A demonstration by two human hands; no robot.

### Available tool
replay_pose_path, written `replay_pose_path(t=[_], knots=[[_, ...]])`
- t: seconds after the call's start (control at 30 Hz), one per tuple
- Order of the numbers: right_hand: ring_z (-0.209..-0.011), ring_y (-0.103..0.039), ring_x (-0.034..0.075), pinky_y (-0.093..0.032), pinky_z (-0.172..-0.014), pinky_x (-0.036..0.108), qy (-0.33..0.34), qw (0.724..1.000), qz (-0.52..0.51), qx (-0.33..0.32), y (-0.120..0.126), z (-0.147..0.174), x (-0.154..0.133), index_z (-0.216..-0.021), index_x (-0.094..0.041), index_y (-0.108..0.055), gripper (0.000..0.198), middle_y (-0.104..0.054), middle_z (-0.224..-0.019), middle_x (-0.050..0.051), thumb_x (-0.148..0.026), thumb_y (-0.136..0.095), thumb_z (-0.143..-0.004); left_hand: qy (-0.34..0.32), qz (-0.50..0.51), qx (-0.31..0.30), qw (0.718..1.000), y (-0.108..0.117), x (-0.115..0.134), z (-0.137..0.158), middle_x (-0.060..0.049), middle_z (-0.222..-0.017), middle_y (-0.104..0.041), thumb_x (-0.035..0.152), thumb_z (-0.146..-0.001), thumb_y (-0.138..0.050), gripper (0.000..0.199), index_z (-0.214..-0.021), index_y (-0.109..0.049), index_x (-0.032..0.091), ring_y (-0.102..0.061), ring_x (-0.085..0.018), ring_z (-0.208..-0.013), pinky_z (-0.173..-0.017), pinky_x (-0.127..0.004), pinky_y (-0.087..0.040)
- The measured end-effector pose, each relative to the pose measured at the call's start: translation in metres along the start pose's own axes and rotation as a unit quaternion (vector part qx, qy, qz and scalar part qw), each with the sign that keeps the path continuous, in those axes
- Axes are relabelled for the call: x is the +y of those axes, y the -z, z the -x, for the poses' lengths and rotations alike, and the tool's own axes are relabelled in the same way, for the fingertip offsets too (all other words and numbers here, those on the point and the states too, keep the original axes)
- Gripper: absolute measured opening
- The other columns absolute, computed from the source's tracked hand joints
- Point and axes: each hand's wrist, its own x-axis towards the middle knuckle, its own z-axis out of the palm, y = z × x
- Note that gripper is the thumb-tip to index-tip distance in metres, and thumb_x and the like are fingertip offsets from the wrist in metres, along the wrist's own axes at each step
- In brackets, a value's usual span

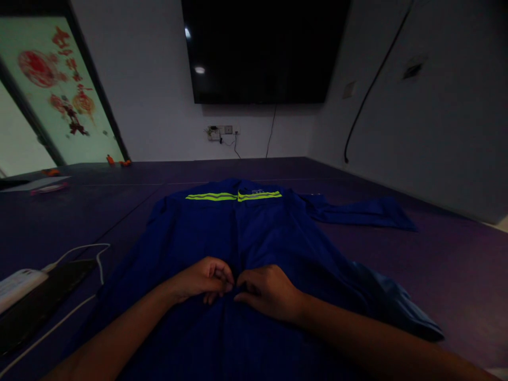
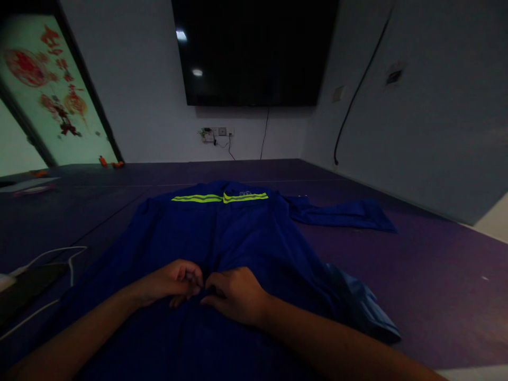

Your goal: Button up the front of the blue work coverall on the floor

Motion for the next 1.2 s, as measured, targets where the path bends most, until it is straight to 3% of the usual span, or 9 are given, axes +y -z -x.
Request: replay_pose_path(t=[0.6, 1.2], knots=[[-0.065, -0.058, 0.01, -0.033, -0.056, 0.02, 0.018, 1.0, 0.002, -0.023, 0.0013, -0.0001, 0.0, -0.101, -0.021, -0.058, 0.027, -0.065, -0.076, 0.001, -0.038, -0.046, -0.084, -0.01, -0.009, 0.002, 1.0, 0.0005, -0.0031, -0.001, 0.008, -0.051, -0.052, 0.029, -0.06, -0.07, 0.028, -0.074, -0.051, 0.013, -0.043, -0.003, -0.036, -0.037, -0.016, -0.033], [-0.058, -0.056, 0.01, -0.031, -0.051, 0.02, 0.001, 1.0, 0.008, -0.019, 0.0004, -0.0011, -0.0001, -0.093, -0.02, -0.059, 0.025, -0.064, -0.068, -0.001, -0.04, -0.052, -0.08, -0.009, -0.006, -0.002, 1.0, 0.0, -0.0019, 0.0002, 0.007, -0.053, -0.054, 0.029, -0.06, -0.07, 0.027, -0.073, -0.052, 0.014, -0.043, -0.003, -0.038, -0.039, -0.016, -0.034]])
